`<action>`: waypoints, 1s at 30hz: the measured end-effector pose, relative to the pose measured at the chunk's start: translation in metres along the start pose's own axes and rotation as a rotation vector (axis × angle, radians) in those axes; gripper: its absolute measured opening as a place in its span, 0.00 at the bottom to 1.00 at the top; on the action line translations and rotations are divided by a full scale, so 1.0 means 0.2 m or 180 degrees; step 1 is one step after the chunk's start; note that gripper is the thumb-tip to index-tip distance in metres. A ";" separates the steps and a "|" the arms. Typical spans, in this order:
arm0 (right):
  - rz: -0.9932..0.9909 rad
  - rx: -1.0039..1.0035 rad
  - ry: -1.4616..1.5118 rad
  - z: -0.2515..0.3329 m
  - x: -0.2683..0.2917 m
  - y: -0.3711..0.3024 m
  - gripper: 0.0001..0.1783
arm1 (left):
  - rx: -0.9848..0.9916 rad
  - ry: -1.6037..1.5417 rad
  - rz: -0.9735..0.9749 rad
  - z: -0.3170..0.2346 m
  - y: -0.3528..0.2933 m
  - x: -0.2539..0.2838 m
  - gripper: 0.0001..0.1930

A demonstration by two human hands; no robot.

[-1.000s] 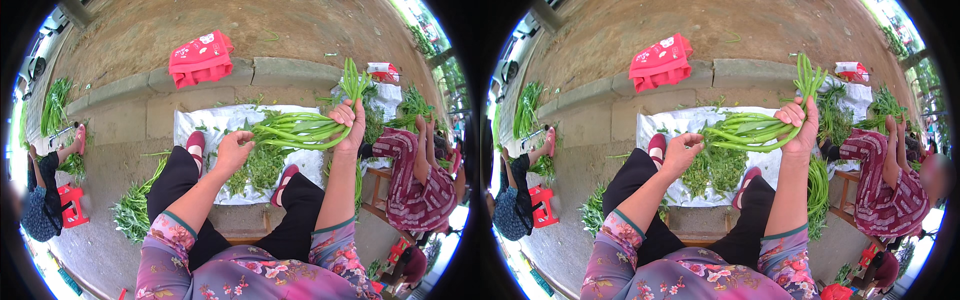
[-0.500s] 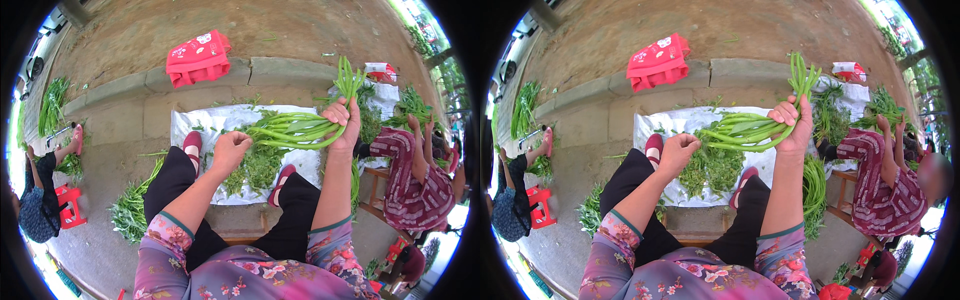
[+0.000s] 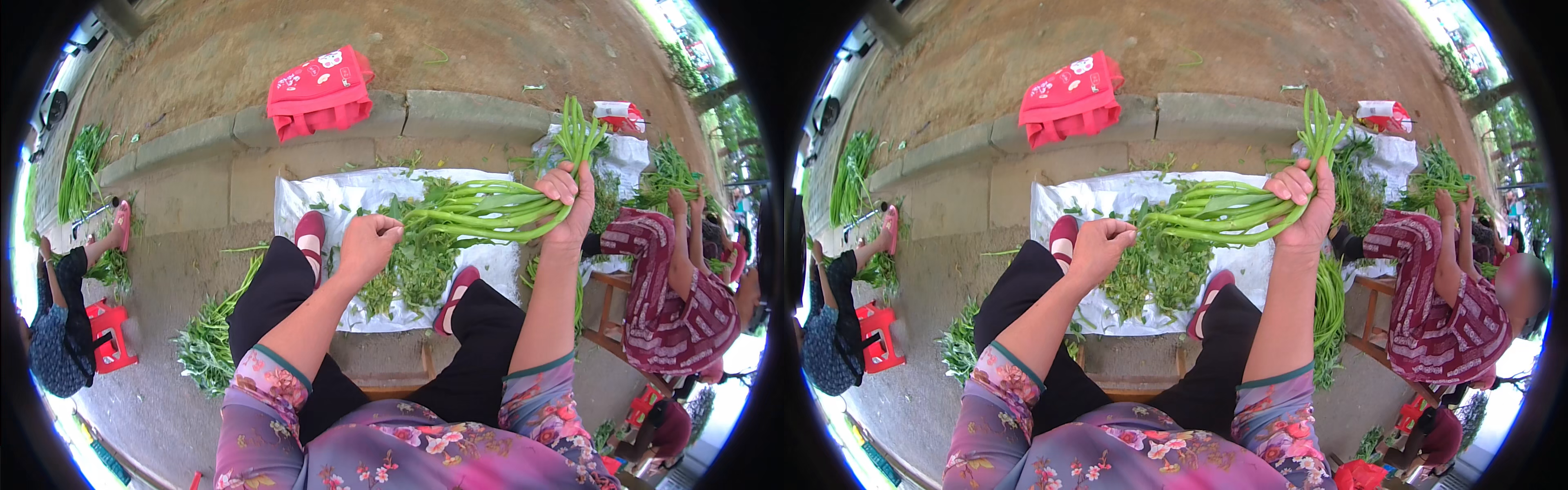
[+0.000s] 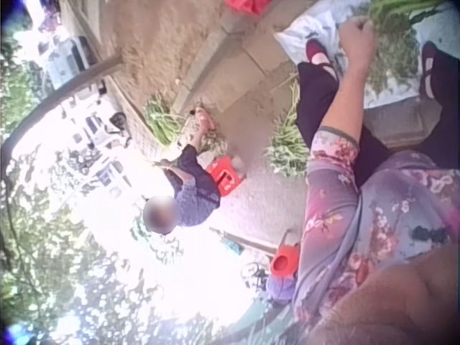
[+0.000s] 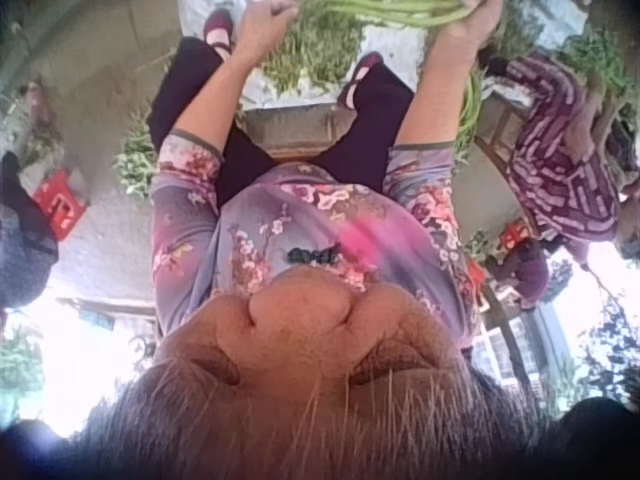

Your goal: The person holds a bundle of green leafy stems and pulls individual leaves or small sprigs from the stems with their hands. The person continues to pick and separate the leaves until the bundle is finished.

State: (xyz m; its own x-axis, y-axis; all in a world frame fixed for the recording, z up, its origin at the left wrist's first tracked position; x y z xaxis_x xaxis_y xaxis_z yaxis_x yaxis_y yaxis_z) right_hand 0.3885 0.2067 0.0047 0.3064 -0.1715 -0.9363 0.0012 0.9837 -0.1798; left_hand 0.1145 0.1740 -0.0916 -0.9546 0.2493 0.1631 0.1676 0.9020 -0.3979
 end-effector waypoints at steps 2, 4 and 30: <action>0.0002 -0.0008 0.0024 0.01 0.00 0.00 0.15 | 0.0066 0.0029 0.0022 0.00 0.00 0.00 0.09; -0.0030 0.0014 0.0025 0.01 0.00 0.00 0.14 | 0.0142 -0.0217 0.0015 0.02 0.01 0.00 0.09; 0.0005 0.0243 -0.0008 0.06 0.00 0.00 0.12 | 0.0727 -0.1425 -0.0240 0.16 0.03 0.02 0.08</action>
Point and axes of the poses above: each hand's wrist, its own y-axis towards the middle knuckle, its own x-axis out of the back of the hand, z = x × y, the point moved 7 cm from there along y, towards the middle knuckle, and after that the axes turned 8 degrees about -y, right-handed, at the moved point
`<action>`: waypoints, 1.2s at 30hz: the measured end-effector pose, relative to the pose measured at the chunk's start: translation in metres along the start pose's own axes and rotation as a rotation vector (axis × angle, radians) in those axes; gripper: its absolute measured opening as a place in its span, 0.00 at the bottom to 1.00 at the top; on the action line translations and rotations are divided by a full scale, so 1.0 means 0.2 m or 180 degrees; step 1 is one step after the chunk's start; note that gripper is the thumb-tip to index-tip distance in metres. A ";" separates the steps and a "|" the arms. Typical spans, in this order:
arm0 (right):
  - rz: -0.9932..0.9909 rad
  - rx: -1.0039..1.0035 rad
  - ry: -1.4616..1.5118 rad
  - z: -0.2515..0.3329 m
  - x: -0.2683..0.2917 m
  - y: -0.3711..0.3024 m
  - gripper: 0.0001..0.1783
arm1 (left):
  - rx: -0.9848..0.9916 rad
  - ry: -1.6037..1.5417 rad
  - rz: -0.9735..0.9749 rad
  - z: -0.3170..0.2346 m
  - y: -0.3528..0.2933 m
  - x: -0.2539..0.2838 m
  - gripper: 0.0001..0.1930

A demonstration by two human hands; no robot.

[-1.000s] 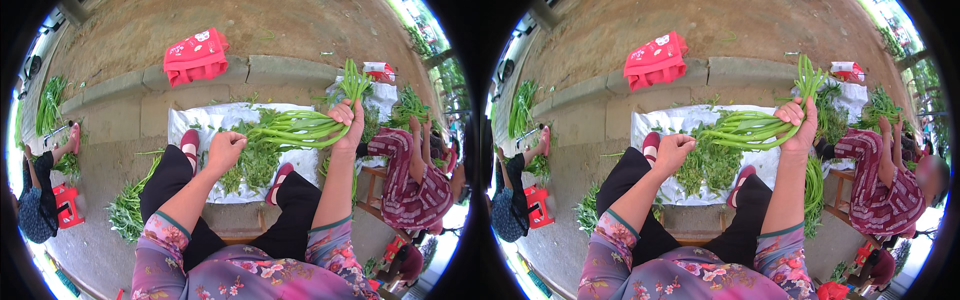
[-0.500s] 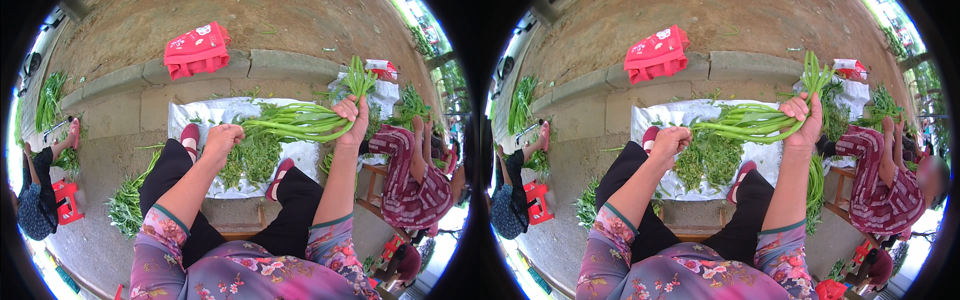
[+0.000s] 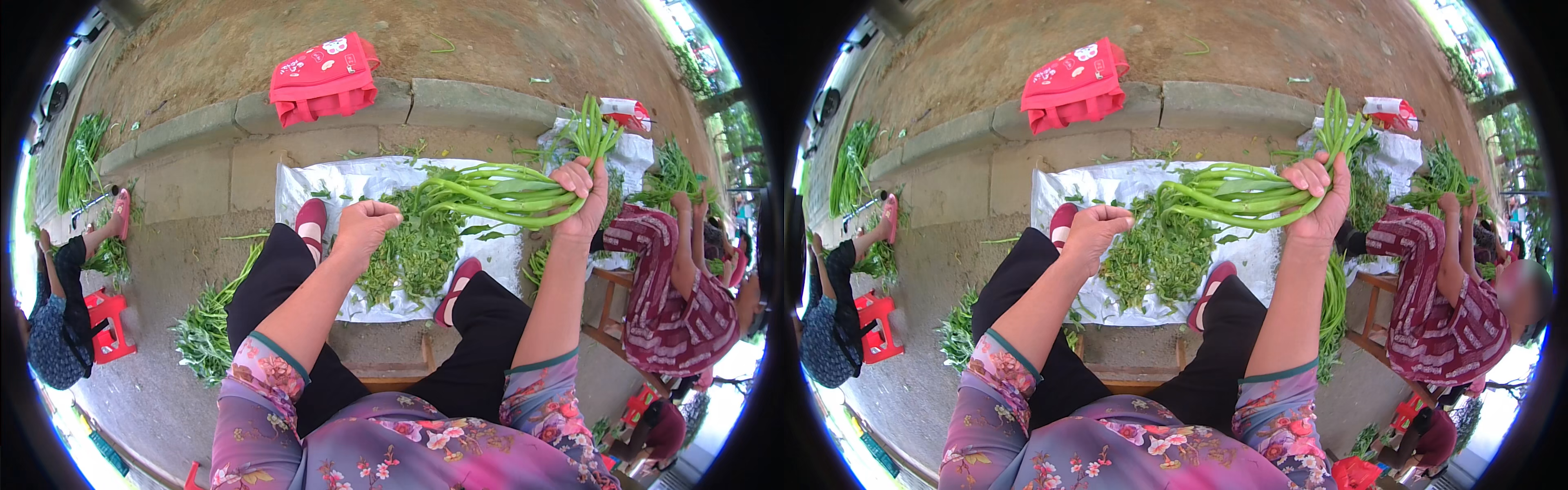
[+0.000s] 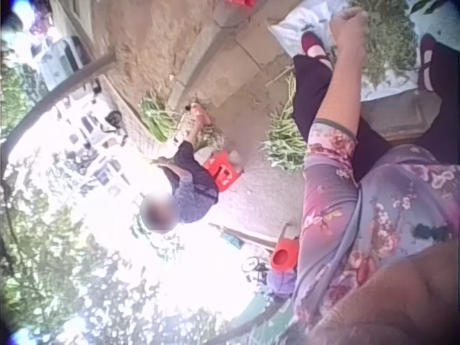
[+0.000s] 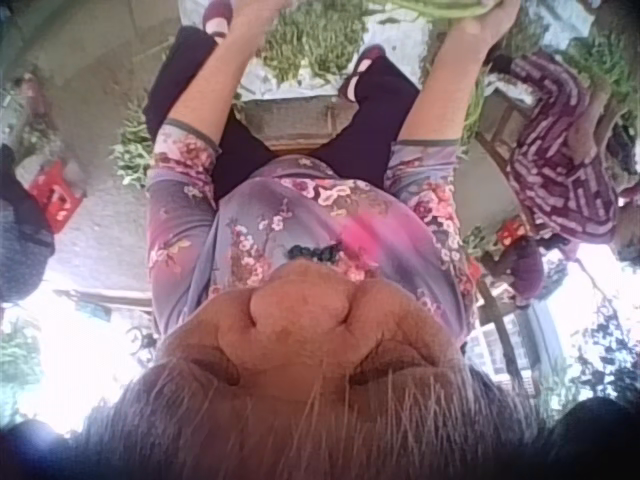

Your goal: The person holds a bundle of green leafy stems and pulls individual leaves or small sprigs from the stems with their hands. The person continues to pick and separate the leaves until the bundle is finished.

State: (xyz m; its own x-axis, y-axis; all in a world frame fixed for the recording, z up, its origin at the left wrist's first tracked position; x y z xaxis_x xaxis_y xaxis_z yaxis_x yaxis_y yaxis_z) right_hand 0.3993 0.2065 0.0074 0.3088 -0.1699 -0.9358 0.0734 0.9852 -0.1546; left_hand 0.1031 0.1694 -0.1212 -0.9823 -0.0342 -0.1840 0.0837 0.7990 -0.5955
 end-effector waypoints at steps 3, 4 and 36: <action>0.0028 -0.0047 -0.0030 -0.01 0.00 0.00 0.12 | -0.0140 0.0031 0.0116 -0.03 -0.02 -0.04 0.09; 0.0044 -0.0077 -0.0032 -0.01 0.00 0.00 0.12 | -0.0181 0.0036 0.0150 -0.04 -0.02 -0.04 0.09; 0.0005 -0.0395 -0.0027 -0.14 -0.02 0.01 0.14 | -0.0396 0.0260 0.0114 -0.10 -0.05 -0.10 0.05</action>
Point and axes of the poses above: each hand's wrist, its own y-axis towards the middle knuckle, its own x-axis out of the back of the hand, z = x × y, the point moved 7 cm from there along y, towards the middle knuckle, and after that the axes turned 8 degrees about -y, right-handed, at the moved point
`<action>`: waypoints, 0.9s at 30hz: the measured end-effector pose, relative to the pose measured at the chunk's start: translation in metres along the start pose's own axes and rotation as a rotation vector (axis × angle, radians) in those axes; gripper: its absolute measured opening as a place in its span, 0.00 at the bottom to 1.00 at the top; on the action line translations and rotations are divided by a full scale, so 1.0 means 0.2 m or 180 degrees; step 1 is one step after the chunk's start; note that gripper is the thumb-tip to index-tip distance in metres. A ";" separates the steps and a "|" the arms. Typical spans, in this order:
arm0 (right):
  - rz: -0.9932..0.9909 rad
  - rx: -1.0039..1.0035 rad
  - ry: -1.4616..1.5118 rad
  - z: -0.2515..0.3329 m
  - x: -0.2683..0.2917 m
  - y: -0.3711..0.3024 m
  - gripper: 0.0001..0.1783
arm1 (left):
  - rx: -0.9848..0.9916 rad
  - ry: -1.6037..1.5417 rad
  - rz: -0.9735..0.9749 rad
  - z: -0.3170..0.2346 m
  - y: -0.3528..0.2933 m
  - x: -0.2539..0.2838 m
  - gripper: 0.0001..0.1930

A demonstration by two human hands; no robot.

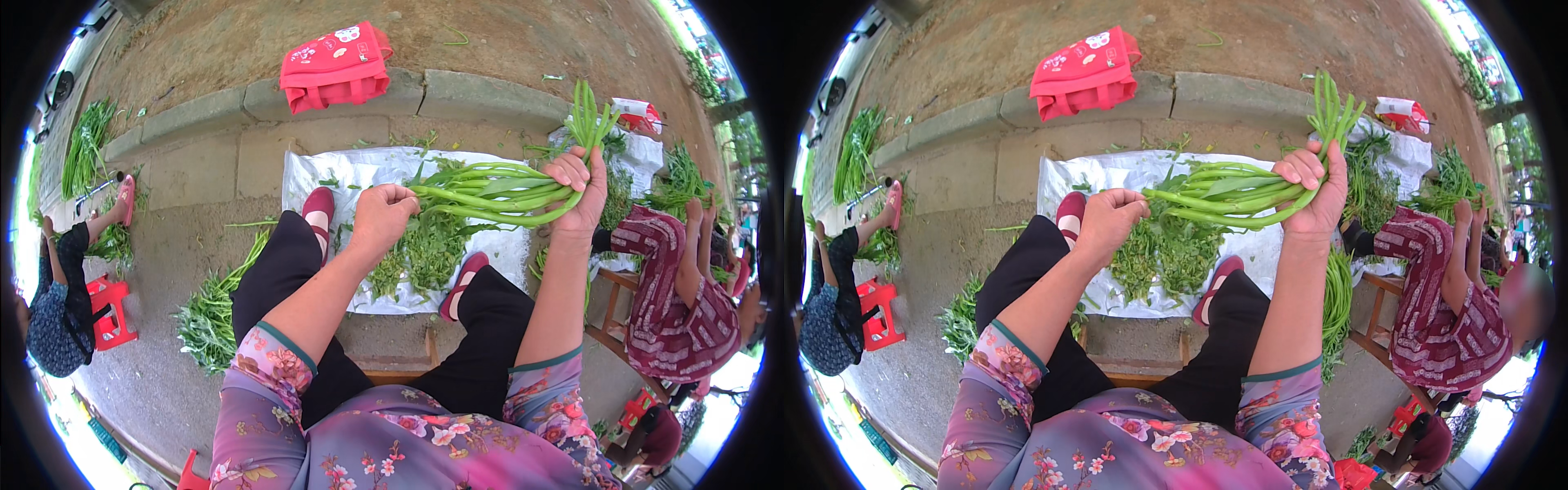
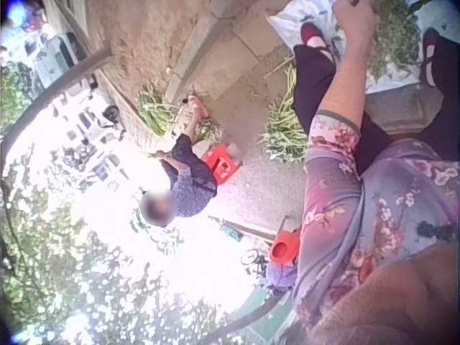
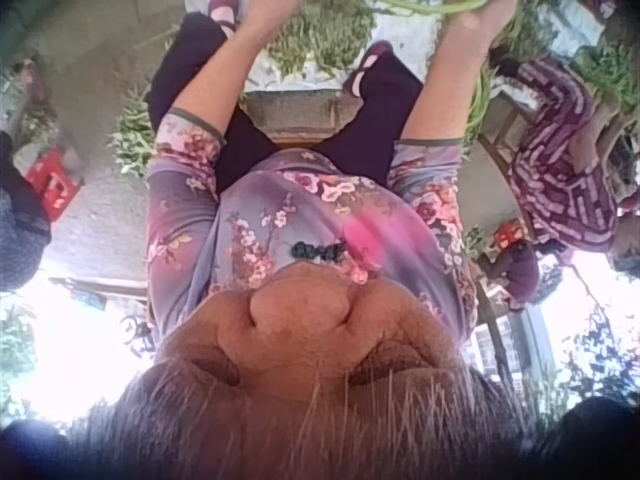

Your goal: The person holds a bundle of green leafy stems and pulls individual leaves or small sprigs from the stems with their hands. The person continues to pick and separate the leaves until the bundle is finished.

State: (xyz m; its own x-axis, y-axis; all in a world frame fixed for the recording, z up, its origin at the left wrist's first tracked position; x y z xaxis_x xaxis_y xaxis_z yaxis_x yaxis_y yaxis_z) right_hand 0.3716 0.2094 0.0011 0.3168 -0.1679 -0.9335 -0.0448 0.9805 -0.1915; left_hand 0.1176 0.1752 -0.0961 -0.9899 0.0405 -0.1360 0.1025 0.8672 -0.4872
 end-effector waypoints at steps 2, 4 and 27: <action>-0.0013 0.0005 -0.0043 0.00 0.00 0.00 0.14 | 0.0097 -0.0272 0.0065 0.05 0.03 0.02 0.05; -0.0034 0.0033 -0.0083 0.01 0.01 0.00 0.14 | 0.0427 -0.0633 0.0094 0.05 0.01 0.01 0.05; -0.0110 0.0291 -0.0368 0.03 0.01 -0.01 0.12 | 0.0789 -0.1260 -0.0232 0.11 0.00 0.02 0.06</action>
Point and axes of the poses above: each hand's wrist, its own y-axis towards the middle knuckle, its own x-axis out of the back of the hand, z = x × y, the point moved 7 cm from there along y, towards the middle knuckle, and after that the axes turned 8 degrees about -y, right-handed, at the moved point
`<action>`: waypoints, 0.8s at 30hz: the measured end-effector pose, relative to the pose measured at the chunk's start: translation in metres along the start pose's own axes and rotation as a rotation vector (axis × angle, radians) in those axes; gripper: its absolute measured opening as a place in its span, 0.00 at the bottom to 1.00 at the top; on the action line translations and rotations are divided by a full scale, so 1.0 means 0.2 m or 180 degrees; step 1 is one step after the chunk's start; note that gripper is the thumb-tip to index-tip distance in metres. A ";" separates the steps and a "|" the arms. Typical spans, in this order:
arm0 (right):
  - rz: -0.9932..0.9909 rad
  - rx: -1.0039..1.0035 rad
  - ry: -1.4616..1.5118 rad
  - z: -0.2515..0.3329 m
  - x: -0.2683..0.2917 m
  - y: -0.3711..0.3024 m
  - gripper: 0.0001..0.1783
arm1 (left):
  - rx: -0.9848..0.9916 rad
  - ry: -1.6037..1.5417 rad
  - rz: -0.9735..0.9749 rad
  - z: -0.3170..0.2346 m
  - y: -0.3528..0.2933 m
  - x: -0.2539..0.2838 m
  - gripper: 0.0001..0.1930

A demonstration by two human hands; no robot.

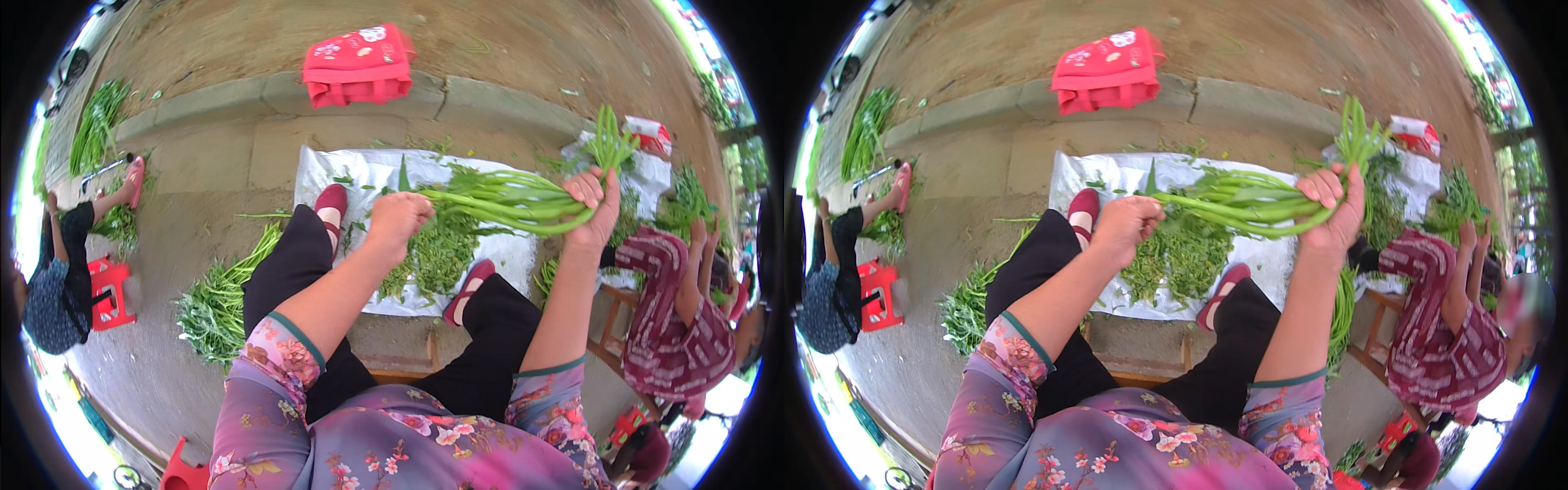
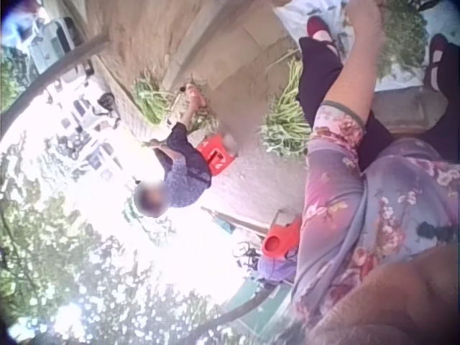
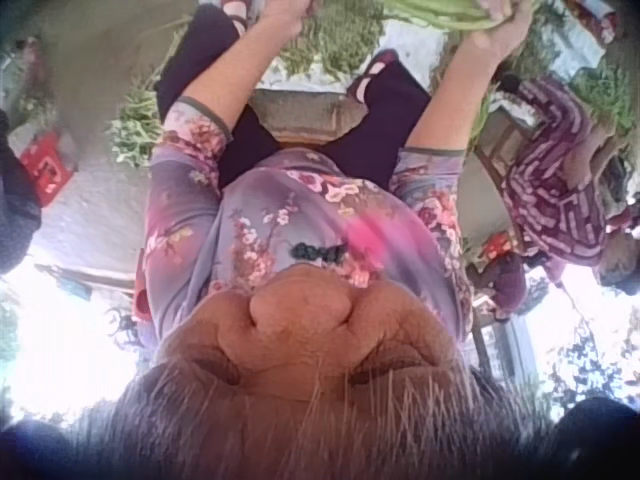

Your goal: The person holds a bundle of green leafy stems and pulls individual leaves or small sprigs from the stems with their hands. The person continues to pick and separate the leaves until the bundle is finished.

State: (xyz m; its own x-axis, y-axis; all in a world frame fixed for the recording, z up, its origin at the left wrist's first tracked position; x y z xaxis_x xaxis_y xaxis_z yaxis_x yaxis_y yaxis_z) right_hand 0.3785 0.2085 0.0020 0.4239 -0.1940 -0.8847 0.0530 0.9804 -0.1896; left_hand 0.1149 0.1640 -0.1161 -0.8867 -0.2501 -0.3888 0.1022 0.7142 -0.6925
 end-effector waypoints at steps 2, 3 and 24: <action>0.0051 -0.0031 -0.0093 0.00 -0.01 0.02 0.11 | -0.0635 0.0730 -0.0084 -0.03 0.01 0.02 0.07; 0.0052 0.0002 -0.0179 0.02 0.00 0.01 0.11 | -0.0712 0.1003 0.0030 -0.06 -0.01 -0.02 0.07; 0.0196 -0.0092 0.0023 0.02 0.02 0.04 0.12 | -0.0210 0.0158 0.0002 -0.04 0.00 0.01 0.04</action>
State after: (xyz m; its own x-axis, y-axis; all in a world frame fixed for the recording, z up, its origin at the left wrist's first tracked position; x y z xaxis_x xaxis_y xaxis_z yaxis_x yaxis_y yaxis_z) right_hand 0.3852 0.2148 -0.0017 0.4189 -0.1338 -0.8981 0.0011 0.9892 -0.1469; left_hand 0.1091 0.1675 -0.1120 -0.9080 -0.2181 -0.3576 0.0744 0.7562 -0.6501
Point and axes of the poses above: each hand's wrist, its own y-axis towards the middle knuckle, its own x-axis out of the back of the hand, z = x × y, the point moved 7 cm from there along y, towards the middle knuckle, and after that the axes turned 8 degrees about -y, right-handed, at the moved point
